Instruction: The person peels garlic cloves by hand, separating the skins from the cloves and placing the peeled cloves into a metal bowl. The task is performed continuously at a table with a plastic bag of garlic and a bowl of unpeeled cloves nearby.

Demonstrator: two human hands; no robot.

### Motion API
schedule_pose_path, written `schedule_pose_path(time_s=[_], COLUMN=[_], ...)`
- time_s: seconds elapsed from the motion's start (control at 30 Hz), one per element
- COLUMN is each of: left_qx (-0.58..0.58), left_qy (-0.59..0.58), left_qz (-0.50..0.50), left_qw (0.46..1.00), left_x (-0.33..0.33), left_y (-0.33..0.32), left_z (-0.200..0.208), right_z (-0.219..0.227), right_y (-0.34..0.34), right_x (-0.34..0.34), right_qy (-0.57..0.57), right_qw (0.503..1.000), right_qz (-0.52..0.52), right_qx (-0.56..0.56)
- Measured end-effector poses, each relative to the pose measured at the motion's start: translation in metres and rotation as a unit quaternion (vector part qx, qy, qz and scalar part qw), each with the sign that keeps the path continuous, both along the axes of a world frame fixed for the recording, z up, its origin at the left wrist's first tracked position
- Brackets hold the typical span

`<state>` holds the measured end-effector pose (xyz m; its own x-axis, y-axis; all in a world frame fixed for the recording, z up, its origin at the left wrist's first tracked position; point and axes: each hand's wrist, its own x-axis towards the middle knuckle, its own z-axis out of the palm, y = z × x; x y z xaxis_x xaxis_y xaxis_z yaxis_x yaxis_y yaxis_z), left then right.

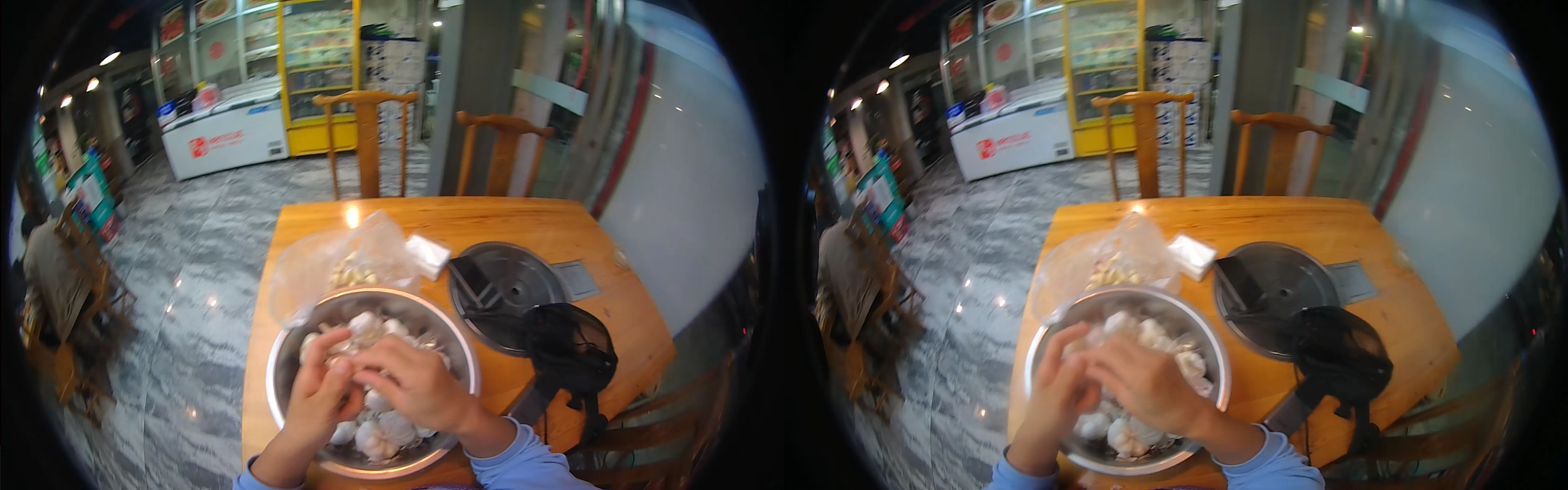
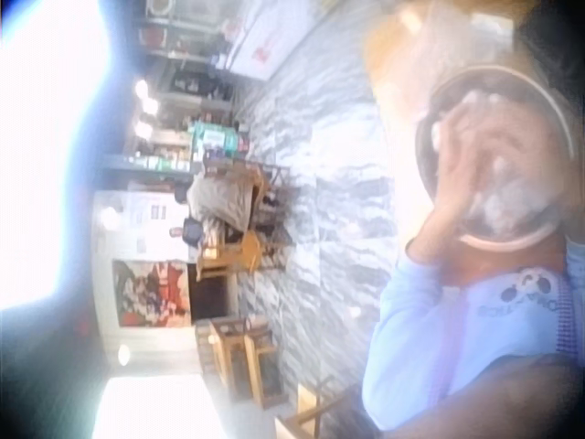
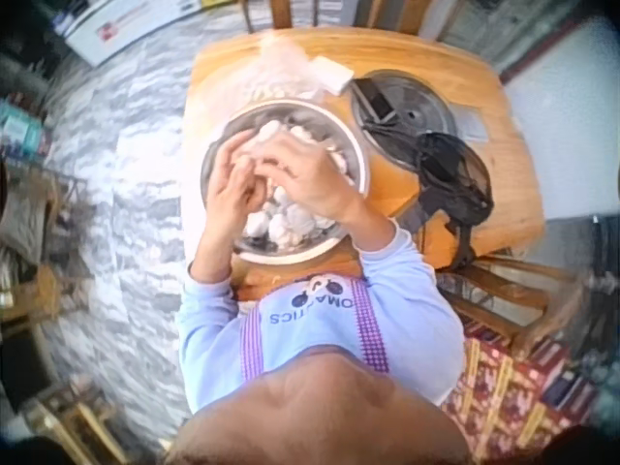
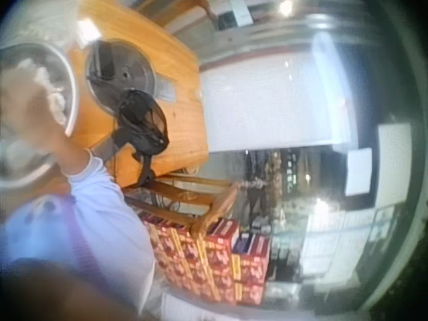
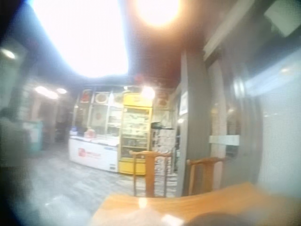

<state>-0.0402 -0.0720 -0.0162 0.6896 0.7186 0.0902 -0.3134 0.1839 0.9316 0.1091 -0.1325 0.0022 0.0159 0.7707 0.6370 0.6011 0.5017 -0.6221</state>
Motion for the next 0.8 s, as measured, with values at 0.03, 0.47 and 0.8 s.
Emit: schedule_pose_path(time_s=[0.03, 0.47, 0.8], left_qx=[-0.024, 0.058, 0.070], left_qy=[-0.033, 0.012, 0.025], left_qz=[0.008, 0.084, 0.110], left_qw=[0.999, 0.995, 0.991], left_x=[0.002, 0.006, 0.000], left_y=[0.002, -0.011, -0.004], left_z=[-0.002, 0.006, -0.018], right_z=[0.001, -0.001, -0.004], right_y=[0.000, -0.009, -0.014], right_x=[0.000, 0.013, 0.013], right_qy=[-0.007, 0.037, 0.043], right_qw=[0.999, 0.983, 0.993], right_qz=[0.009, 0.164, 0.104], right_qx=[0.032, -0.077, -0.025])
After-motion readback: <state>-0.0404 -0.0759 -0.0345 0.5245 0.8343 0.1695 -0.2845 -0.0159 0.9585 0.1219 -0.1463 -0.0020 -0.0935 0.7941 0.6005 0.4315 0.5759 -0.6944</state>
